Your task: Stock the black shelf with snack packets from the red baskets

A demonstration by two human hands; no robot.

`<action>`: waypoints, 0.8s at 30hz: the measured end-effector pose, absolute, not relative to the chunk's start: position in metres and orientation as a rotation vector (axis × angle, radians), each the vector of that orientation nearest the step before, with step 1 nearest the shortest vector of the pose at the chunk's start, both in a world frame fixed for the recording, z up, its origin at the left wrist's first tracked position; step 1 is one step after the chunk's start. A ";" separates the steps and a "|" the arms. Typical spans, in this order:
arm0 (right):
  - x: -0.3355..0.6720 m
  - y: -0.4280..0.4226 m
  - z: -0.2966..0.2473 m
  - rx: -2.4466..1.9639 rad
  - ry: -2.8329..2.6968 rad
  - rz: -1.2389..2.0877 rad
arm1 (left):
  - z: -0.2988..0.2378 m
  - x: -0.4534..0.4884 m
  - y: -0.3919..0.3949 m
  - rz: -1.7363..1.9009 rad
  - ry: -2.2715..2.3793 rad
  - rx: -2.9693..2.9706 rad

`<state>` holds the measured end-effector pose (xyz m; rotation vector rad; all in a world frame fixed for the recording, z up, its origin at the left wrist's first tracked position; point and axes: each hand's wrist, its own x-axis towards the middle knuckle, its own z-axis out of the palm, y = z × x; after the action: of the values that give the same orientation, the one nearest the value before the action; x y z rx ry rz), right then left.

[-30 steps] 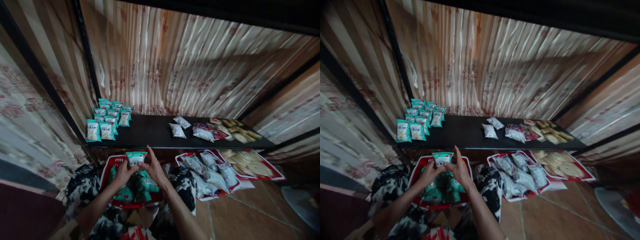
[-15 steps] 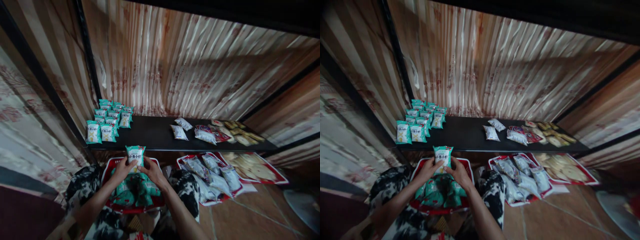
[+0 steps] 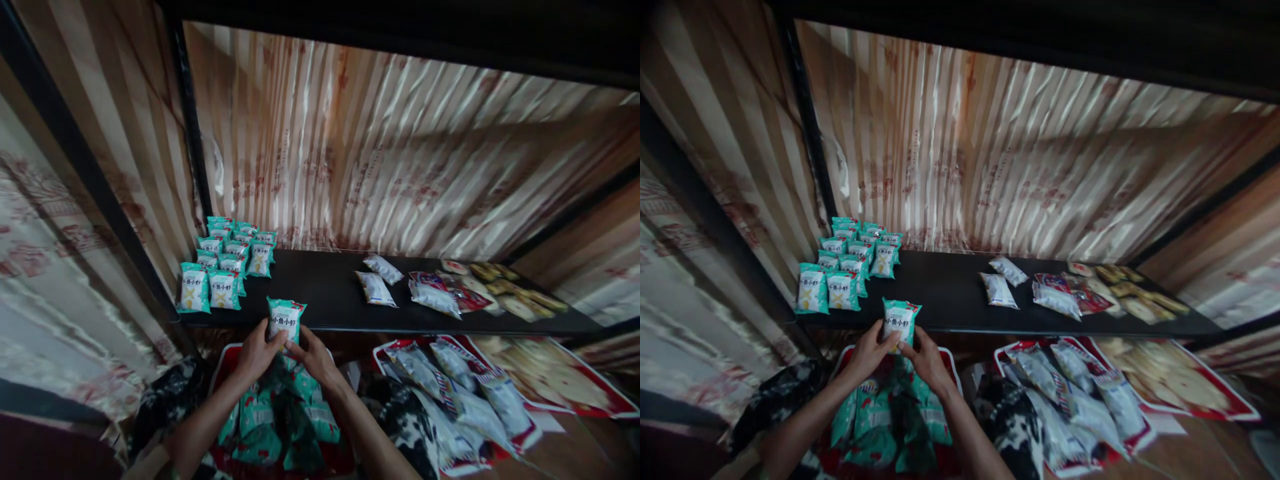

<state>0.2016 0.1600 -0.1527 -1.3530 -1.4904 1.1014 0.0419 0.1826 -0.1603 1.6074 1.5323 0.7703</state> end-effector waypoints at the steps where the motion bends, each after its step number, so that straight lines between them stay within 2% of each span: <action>1: 0.200 0.167 -0.155 -1.339 -1.481 1.091 | -0.162 0.043 0.188 0.803 1.547 1.652; 15: 0.175 0.275 -0.177 -1.556 -1.551 0.809 | -0.195 0.050 0.264 1.177 1.701 2.092; 24: 0.161 0.311 -0.196 -1.645 -1.617 0.556 | -0.203 0.050 0.271 1.127 1.676 2.107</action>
<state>0.1612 0.3112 -0.1964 -1.6449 -1.6173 0.5563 0.0495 0.2713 -0.2028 2.1072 1.6757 1.1275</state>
